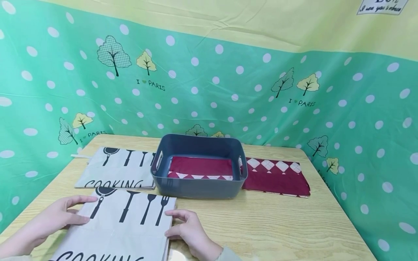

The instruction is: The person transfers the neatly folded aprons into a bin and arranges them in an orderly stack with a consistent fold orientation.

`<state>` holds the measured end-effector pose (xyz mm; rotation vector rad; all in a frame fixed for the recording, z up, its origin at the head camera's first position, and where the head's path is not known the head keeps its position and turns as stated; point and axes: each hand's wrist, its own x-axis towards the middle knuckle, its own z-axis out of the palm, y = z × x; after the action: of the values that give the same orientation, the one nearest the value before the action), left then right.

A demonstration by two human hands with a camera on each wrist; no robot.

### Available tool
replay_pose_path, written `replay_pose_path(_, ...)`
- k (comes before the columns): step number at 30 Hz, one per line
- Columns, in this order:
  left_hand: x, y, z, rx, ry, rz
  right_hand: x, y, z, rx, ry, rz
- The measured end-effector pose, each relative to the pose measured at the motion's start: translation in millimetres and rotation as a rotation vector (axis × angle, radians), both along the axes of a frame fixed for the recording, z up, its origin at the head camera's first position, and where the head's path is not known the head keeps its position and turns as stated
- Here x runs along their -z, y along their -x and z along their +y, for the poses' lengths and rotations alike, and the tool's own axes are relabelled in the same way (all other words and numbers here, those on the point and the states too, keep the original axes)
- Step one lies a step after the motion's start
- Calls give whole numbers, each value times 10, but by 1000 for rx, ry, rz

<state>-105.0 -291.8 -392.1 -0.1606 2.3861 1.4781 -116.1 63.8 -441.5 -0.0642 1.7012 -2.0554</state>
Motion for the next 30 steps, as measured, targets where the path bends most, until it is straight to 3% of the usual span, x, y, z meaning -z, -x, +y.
replay_pose_path(18, -192, -34, 70, -28, 28, 36, -133, -27, 40, 32, 26, 69)
replay_pose_path(30, -256, -36, 90, -29, 59, 56, -252, -25, 89, 29, 23, 76)
